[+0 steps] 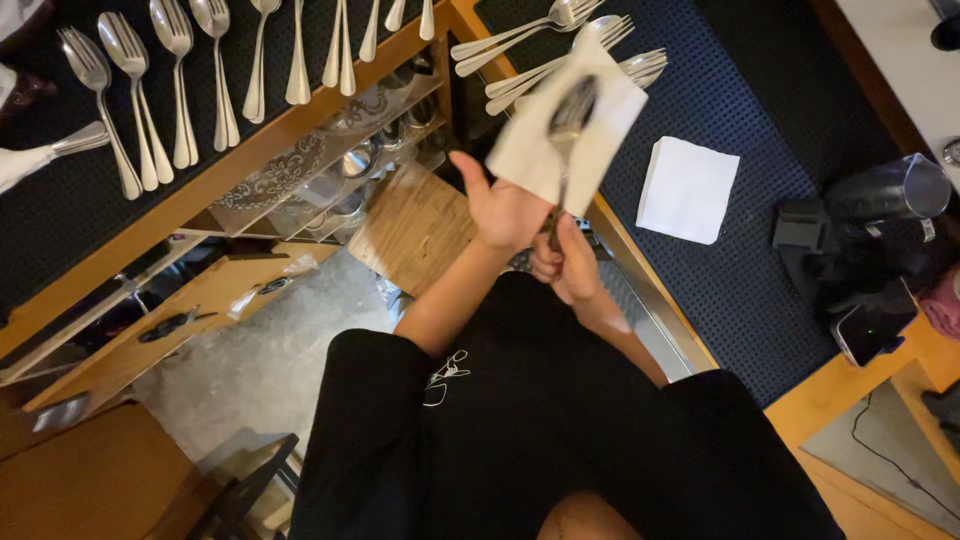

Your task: The person takes napkins from a stack and wraps individual forks and spoons, tucking them into the folded paper.

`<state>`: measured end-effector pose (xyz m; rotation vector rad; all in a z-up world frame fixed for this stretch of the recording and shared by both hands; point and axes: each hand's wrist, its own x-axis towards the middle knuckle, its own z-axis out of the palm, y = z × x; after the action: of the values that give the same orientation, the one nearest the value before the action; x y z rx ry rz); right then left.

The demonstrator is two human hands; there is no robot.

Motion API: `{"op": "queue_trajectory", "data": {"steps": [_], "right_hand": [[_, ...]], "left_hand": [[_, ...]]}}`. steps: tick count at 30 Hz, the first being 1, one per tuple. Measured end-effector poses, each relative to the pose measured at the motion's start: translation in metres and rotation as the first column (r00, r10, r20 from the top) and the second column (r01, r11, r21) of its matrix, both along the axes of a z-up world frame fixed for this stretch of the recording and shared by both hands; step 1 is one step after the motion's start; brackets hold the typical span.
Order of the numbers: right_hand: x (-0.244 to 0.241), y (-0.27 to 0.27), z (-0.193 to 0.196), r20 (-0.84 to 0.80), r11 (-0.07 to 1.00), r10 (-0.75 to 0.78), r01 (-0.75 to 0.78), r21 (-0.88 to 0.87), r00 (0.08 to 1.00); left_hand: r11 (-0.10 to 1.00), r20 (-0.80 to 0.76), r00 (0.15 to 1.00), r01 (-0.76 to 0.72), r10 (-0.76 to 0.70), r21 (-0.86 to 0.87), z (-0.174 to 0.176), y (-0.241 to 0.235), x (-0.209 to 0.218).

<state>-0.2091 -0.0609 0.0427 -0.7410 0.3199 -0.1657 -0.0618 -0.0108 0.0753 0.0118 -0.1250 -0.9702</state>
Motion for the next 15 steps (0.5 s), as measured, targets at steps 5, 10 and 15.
{"op": "queue_trajectory", "data": {"steps": [5, 10, 15], "right_hand": [[0.000, -0.009, 0.019, 0.040, 0.969, 0.018, -0.007, -0.247, 0.999], [0.000, -0.003, 0.024, -0.063, 0.935, -0.141, 0.112, -0.337, 0.988], [-0.011, -0.008, 0.009, 0.115, 0.957, -0.031, 0.062, -0.284, 0.993]], "left_hand": [[0.968, -0.075, 0.975, 0.195, -0.209, -0.159, -0.024, -0.007, -0.008], [0.966, 0.248, 0.967, -0.015, -0.051, 0.257, -0.059, -0.035, -0.022], [0.997, 0.339, 0.940, 0.013, -0.036, 0.070, -0.017, -0.008, -0.004]]}}
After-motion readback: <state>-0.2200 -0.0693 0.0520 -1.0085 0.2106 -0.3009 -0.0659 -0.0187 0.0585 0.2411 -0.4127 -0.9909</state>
